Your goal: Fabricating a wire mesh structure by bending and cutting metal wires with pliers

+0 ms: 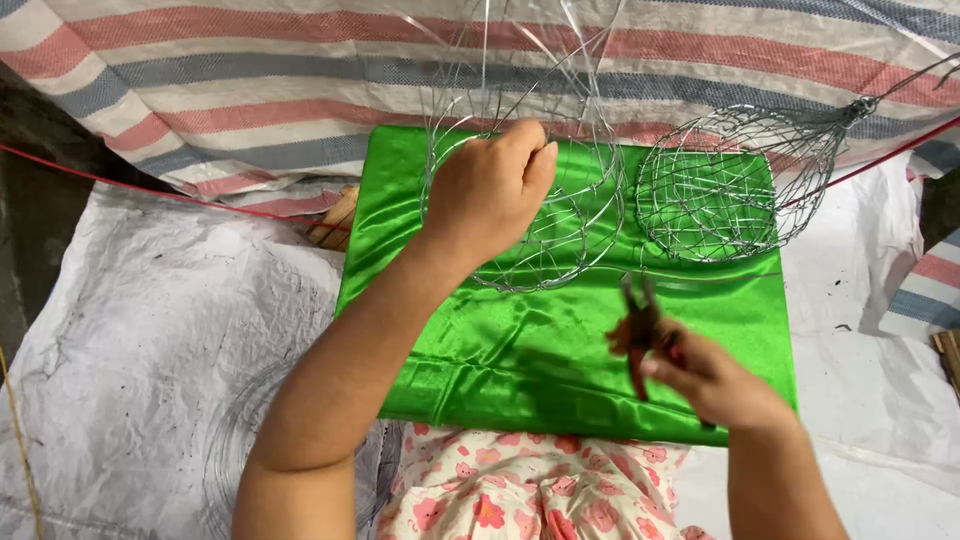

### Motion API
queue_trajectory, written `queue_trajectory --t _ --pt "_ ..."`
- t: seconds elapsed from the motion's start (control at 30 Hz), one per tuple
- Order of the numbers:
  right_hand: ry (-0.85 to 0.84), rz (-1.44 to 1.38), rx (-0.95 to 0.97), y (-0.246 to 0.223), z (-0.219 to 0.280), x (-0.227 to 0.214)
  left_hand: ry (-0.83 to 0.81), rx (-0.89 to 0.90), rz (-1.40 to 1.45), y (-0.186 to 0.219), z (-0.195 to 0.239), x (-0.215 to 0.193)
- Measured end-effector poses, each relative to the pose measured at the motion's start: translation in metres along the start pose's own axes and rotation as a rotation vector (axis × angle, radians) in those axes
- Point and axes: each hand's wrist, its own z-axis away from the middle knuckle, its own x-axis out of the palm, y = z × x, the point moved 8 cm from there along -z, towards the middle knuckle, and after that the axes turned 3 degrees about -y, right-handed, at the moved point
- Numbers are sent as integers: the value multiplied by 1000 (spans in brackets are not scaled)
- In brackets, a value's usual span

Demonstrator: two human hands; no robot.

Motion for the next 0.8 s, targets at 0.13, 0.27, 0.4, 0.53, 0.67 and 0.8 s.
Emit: queue_trajectory --t 0.13,0.27,0.4,0.53,0.67,0.8 --pt "148 16 -152 -23 -33 -31 39 105 93 10 3 7" --pt "112 15 -393 -67 -75 -13 90 201 -52 36 15 -8" --pt "232 348 -430 -90 -93 14 104 212 -72 33 20 -12" --pt "360 543 -414 -87 -108 18 150 168 5 20 30 -13" --pt "540 671 -426 -78 -115 9 433 175 183 -6 66 -13" --pt "617 681 -387 -71 -113 0 679 38 254 -49 116 8"
